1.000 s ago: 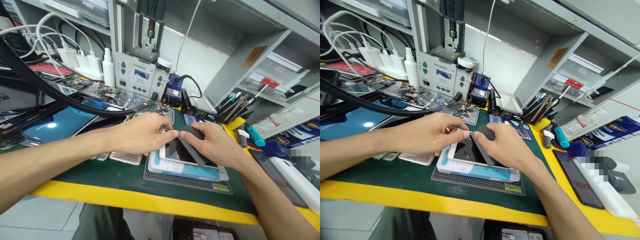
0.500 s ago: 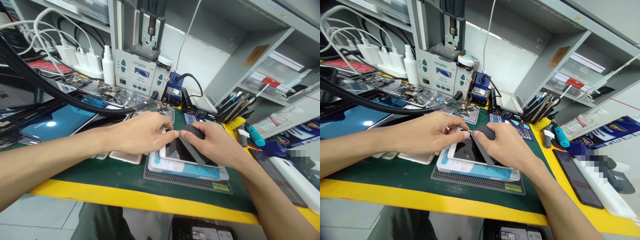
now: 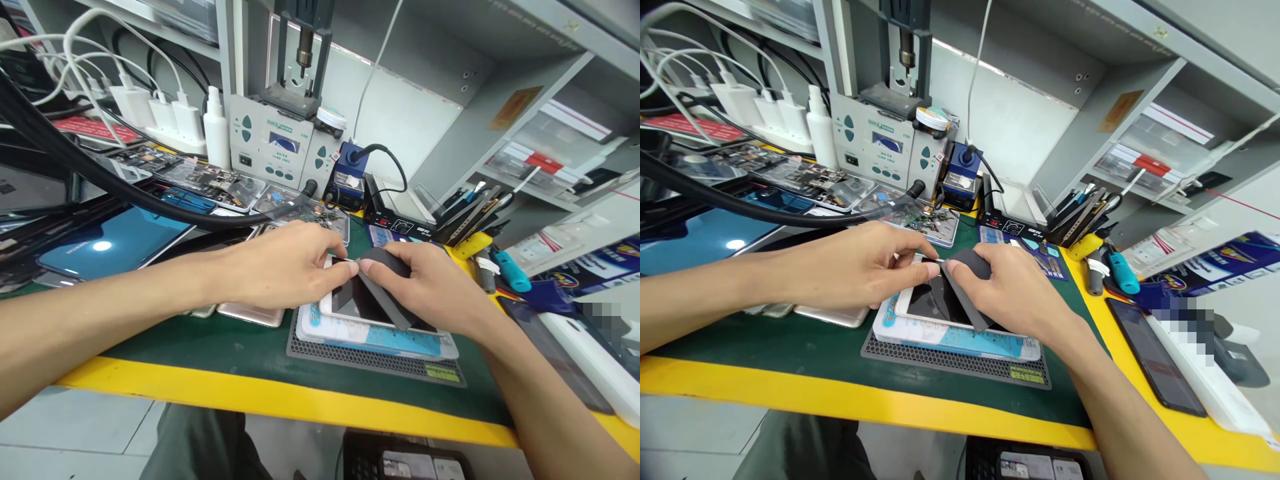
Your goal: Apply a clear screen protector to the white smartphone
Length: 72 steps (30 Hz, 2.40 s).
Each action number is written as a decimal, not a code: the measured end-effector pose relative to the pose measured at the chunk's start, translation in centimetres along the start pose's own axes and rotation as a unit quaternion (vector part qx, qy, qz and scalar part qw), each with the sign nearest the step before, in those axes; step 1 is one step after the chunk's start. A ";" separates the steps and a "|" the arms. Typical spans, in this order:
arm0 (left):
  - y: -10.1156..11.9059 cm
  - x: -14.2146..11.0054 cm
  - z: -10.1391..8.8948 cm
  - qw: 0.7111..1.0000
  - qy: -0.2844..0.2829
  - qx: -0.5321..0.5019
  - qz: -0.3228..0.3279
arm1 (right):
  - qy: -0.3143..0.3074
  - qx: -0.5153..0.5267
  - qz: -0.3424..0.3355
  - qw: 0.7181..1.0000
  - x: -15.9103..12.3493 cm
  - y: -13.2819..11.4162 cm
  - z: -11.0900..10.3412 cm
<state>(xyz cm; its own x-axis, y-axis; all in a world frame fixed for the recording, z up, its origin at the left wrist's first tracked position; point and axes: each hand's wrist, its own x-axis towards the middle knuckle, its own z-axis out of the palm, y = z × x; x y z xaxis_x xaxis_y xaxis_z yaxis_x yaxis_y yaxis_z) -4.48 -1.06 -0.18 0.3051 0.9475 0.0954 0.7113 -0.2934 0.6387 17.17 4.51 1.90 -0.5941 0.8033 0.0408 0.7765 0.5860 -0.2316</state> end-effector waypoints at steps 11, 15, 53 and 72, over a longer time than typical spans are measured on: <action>0.1 0.0 0.1 1.000 0.007 0.015 0.003 | 0.002 -0.006 0.008 1.000 -0.1 0.0 0.1; 0.0 0.0 0.1 1.000 0.007 0.019 0.009 | 0.000 -0.007 0.008 1.000 0.0 0.0 0.1; -0.4 -0.2 0.4 0.998 0.019 0.059 0.026 | 0.010 -0.024 0.019 0.999 -0.1 -0.3 0.0; -0.5 -0.3 0.5 0.995 0.028 0.087 0.035 | 0.003 -0.027 0.029 0.999 -0.2 -0.5 0.1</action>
<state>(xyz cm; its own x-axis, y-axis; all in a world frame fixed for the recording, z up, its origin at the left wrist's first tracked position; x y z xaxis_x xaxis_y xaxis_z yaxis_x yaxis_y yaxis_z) -4.64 -1.28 -0.93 0.3256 0.9279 0.1818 0.7899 -0.3726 0.4870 16.87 4.07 1.96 -0.5467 0.8366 0.0351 0.8197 0.5432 -0.1816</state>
